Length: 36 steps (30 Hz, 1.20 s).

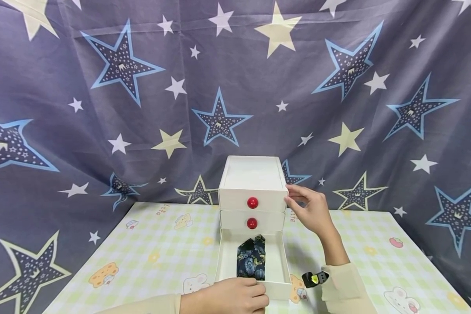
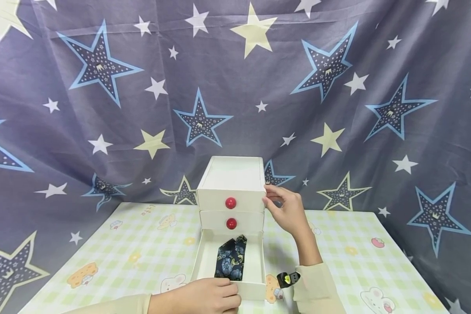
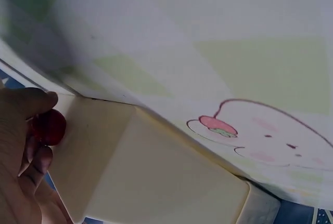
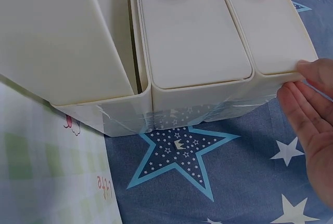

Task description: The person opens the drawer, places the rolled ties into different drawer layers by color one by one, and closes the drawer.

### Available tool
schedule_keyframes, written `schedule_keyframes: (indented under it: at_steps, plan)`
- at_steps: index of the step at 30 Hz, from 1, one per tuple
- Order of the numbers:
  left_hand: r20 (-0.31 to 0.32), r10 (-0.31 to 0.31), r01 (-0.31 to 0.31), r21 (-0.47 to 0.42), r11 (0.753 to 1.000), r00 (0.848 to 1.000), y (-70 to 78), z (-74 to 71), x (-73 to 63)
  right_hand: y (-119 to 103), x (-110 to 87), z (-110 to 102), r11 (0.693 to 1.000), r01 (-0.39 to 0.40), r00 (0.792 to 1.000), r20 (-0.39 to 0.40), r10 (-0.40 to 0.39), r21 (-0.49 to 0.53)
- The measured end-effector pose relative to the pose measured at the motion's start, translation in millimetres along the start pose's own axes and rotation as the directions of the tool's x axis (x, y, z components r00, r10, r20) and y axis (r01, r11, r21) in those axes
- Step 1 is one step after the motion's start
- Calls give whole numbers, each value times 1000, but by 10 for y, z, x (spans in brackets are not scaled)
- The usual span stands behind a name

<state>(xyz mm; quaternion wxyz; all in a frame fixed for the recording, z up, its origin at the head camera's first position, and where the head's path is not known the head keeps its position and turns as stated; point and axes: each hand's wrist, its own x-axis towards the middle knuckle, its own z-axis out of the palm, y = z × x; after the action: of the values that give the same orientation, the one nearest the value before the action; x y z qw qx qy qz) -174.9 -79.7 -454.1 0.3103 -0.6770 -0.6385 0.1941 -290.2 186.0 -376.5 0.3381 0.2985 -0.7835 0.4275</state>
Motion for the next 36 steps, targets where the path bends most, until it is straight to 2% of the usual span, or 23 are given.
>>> schedule_keyframes:
  at_steps: [7, 14, 21, 30, 36]
  plan:
    - [-27, -10, 11, 23, 1000, 1000, 10, 38, -14, -1, 6, 5, 1000, 6, 1000, 1, -6, 7]
    - [-8, -5, 5, 46, 999, 1000, 15, 45, -24, 16, 8, 12, 1000, 14, 1000, 1, -14, 10]
    - [-43, -2, 4, 39, 999, 999, 13, 52, -17, 21, 3, 2, 1000, 15, 1000, 2, -15, 3]
    - [-56, -7, 9, 50, 999, 998, 17, 68, -16, 9, -5, -5, 1000, 0, 1000, 1, 0, 3]
    - [-73, -21, 23, 22, 999, 997, 14, 62, -10, 6, 0, -6, 1000, 8, 1000, 0, -8, 7]
